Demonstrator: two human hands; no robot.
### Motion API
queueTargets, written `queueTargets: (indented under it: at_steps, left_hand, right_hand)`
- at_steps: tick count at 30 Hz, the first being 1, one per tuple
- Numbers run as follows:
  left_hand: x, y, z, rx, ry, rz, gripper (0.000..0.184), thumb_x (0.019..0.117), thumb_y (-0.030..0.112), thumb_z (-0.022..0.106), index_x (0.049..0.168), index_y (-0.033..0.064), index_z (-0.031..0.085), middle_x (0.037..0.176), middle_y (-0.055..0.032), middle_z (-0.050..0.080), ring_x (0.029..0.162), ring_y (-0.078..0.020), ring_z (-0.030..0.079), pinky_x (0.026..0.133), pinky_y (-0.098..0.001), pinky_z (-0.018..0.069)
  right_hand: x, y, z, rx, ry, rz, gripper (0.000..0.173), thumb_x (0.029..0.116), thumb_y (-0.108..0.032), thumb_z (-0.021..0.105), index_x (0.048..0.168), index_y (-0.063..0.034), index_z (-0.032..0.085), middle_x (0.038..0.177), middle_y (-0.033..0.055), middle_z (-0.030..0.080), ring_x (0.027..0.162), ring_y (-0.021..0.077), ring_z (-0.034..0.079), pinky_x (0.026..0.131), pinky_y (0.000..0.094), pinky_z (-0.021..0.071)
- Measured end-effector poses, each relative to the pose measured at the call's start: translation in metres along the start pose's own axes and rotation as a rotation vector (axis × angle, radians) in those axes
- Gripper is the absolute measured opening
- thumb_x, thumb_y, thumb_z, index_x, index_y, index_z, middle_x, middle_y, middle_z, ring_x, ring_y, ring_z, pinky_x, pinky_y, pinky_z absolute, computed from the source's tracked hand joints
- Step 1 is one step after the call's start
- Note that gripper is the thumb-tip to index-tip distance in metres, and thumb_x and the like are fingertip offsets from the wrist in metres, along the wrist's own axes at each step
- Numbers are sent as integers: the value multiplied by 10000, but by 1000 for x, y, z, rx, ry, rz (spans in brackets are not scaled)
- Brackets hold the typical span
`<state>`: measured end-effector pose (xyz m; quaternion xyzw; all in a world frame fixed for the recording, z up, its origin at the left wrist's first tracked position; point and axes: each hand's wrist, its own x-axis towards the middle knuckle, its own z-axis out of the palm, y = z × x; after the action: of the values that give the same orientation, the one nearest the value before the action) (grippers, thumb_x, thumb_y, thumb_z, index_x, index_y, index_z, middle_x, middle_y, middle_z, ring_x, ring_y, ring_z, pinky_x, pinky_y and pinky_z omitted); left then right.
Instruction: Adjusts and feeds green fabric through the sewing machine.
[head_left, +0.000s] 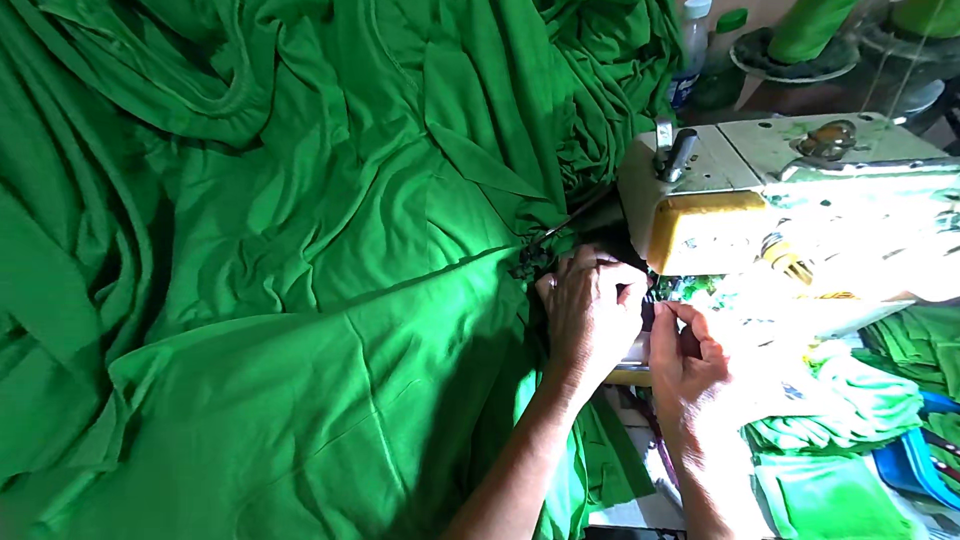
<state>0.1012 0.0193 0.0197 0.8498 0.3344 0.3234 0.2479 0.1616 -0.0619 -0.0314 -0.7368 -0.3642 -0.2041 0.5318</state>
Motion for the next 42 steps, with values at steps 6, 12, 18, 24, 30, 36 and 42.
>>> queueTargets:
  at_steps: [6,12,18,24,30,36,42]
  left_hand:
    - [0,-3,1,-3,11,15,104,933,177,710,913,124,796,1064,-108,690,1064,-290,606,902,-559,388]
    - [0,-3,0,-8,15,14,98,932,184,717,921,131,799,1082,-101,694,1073,-284,607,899,-556,395]
    - [0,-1,-2,-21,-13,1,108,943,182,706,940,136,803,1091,-101,687,1090,-286,594,907,-549,384]
    - [-1,-1,-2,-36,3,17,106,939,169,709,957,130,806,1108,-121,690,1098,-303,599,911,-556,388]
    - [-1,-3,-1,-32,4,27,106,938,171,709,955,134,807,1097,-118,688,1091,-295,599,905,-548,386]
    - [-1,-3,-1,-42,10,30,101,935,180,717,932,138,808,1078,-102,691,1072,-283,604,894,-545,391]
    - [-1,-3,-2,-43,-1,32,107,937,176,710,937,142,811,1090,-103,692,1085,-286,597,903,-545,380]
  right_hand:
    - [0,-1,-1,-21,24,-3,237,962,-166,604,850,10,715,637,48,578,543,38,509,532,174,406]
    - [0,-3,-1,-48,37,-3,228,952,-165,622,834,6,714,642,58,588,543,55,519,528,186,414]
    - [1,-1,0,-19,-2,22,237,957,-173,606,843,1,720,642,45,584,557,56,523,542,201,416]
    - [1,0,1,29,-7,13,231,954,-125,588,875,47,721,645,69,568,557,46,500,555,175,415]
    - [0,-1,1,-35,55,-9,226,946,-149,613,877,20,746,641,77,604,535,83,526,523,217,422]
    - [0,-1,0,-9,32,-2,234,954,-171,619,868,16,731,644,53,583,542,44,511,523,177,414]
    - [0,0,0,54,-11,41,241,960,-152,598,898,45,722,641,38,555,548,13,467,542,156,388]
